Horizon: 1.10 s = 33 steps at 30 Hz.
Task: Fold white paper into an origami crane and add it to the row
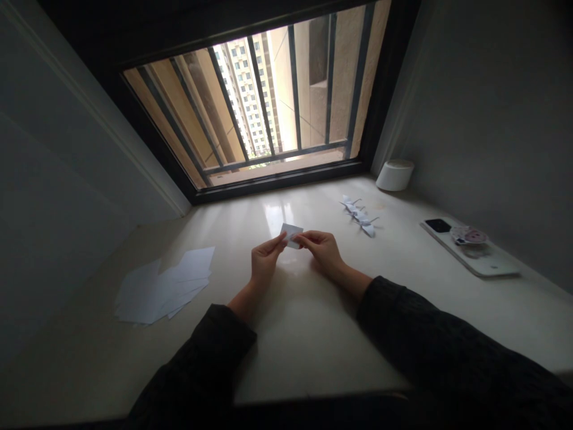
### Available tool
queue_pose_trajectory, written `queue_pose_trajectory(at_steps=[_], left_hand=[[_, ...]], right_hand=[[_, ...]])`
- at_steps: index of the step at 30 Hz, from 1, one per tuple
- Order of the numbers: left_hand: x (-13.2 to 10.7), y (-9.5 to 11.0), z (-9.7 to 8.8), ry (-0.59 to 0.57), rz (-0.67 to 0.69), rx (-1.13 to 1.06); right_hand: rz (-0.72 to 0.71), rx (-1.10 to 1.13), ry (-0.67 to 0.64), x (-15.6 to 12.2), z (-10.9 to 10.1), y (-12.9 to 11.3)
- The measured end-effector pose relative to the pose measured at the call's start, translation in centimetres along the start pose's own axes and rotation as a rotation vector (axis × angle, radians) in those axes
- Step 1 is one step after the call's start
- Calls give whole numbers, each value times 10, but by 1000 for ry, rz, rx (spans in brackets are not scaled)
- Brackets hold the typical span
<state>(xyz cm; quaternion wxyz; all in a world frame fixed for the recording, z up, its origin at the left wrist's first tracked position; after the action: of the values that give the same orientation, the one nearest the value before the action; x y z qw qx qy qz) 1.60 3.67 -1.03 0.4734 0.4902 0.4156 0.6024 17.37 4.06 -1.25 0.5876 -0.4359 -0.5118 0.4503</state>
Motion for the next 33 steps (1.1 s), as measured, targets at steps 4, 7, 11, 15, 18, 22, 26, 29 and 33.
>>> queue_pose_trajectory(at_steps=[4, 7, 11, 15, 18, 22, 26, 29, 33], left_hand=[[1, -2, -1, -13, -31, -16], [1, -1, 0, -23, -49, -40], [0, 2, 2, -17, -52, -44], [-1, 2, 2, -1, -60, -58], [-1, 2, 2, 4, -64, -70], [-2, 2, 3, 3, -59, -83], [-1, 2, 3, 0, -46, -83], [-1, 2, 3, -48, -33, -32], [-2, 2, 4, -64, -37, 10]], right_hand=[[-4, -10, -12, -1, 0, -2], [-11, -26, -15, -1, -1, -3], [-3, -30, -10, -1, -1, -5], [15, -35, 12, -3, -2, -8], [42, -14, 34, -3, -2, -6], [82, 42, 51, -2, -1, -2], [75, 43, 40, -1, -1, 0], [51, 9, 15, -1, -2, -2], [46, -36, -19, -2, -1, -3]])
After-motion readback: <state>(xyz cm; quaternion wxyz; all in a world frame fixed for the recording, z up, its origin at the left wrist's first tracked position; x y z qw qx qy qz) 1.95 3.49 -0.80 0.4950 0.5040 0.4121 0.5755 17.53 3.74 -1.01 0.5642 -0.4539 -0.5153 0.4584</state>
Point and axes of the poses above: each hand's wrist, its own x-axis towards the middle knuckle, its own z-axis out of the palm, y = z × x, the point moved 4 cm from there along x, towards the middle knuckle, and after that the axes turned 5 degrees about -x, right-handed, at the moved point
